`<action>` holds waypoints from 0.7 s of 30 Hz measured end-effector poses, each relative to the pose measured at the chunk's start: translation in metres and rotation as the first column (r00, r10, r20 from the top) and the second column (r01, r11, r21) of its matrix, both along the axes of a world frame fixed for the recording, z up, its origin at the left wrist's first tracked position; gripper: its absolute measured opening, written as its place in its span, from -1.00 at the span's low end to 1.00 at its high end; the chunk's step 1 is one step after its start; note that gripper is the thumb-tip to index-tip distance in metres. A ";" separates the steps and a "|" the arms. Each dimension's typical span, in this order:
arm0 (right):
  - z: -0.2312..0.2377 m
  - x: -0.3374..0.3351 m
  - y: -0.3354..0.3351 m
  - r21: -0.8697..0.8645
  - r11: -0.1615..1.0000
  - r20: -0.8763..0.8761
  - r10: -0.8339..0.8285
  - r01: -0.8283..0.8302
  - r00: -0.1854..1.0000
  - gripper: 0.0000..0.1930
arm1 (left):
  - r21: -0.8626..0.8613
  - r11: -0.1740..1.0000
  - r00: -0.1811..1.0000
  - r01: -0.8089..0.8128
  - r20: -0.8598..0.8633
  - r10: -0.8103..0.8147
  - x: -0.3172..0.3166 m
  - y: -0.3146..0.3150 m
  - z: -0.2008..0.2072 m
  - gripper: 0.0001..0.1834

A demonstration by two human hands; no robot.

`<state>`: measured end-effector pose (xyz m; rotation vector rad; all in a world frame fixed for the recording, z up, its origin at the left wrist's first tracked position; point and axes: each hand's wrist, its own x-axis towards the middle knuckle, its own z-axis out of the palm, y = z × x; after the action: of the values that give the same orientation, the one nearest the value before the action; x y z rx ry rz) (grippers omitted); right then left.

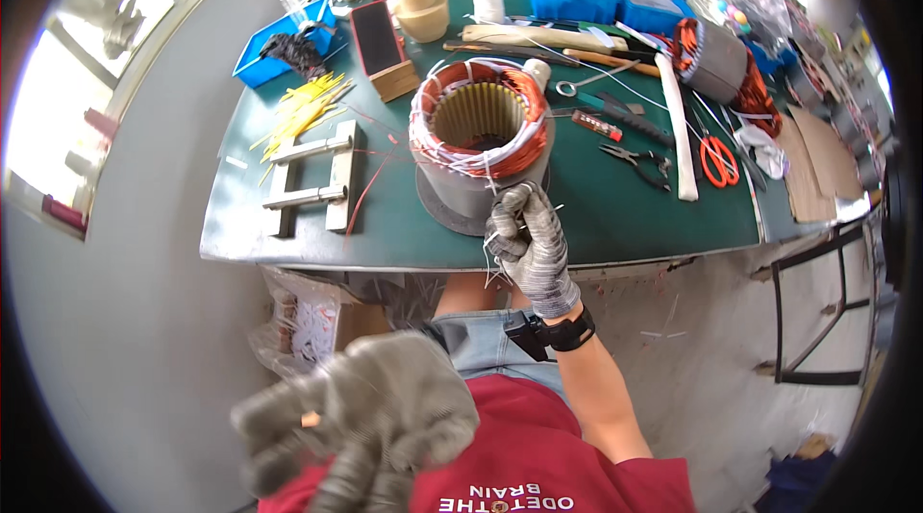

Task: The person is winding copper wire around a motor stator and tying them in place using string and zip ties.

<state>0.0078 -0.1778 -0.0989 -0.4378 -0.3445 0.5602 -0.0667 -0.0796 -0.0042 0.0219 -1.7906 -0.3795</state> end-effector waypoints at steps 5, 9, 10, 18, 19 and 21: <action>0.004 -0.007 -0.004 -0.126 0.989 0.019 -0.069 0.071 0.997 -0.78 | -0.318 -0.869 -0.881 -0.378 0.413 0.232 0.041 0.030 0.002 -0.41; 0.022 -0.031 0.004 0.417 0.896 -0.290 0.289 -0.151 0.913 -0.81 | -0.396 -0.846 -0.884 -0.358 0.436 0.170 0.081 0.053 -0.028 -0.85; 0.032 -0.027 0.000 0.424 0.892 -0.295 0.298 -0.155 0.908 -0.81 | -0.443 -0.839 -0.922 -0.315 0.351 0.161 0.082 0.057 -0.029 -0.89; 0.047 0.082 -0.054 -0.216 0.941 0.171 0.300 -0.262 0.938 -0.75 | -0.276 -0.817 -0.771 -0.506 0.570 0.285 0.075 0.054 -0.007 -0.81; 0.047 0.083 -0.060 -0.349 0.927 0.233 0.225 -0.134 0.946 -0.73 | -0.229 -0.810 -0.731 -0.539 0.605 0.315 0.077 0.054 -0.005 -0.79; 0.040 0.073 -0.069 -0.486 0.871 0.315 0.101 0.069 0.944 -0.69 | -0.165 -0.803 -0.665 -0.572 0.667 0.337 0.076 0.059 -0.005 -0.71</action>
<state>0.0808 -0.2470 -0.0594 -1.0349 -0.5314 0.5898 0.0090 -0.0205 -0.0096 2.6370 -0.7091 0.7327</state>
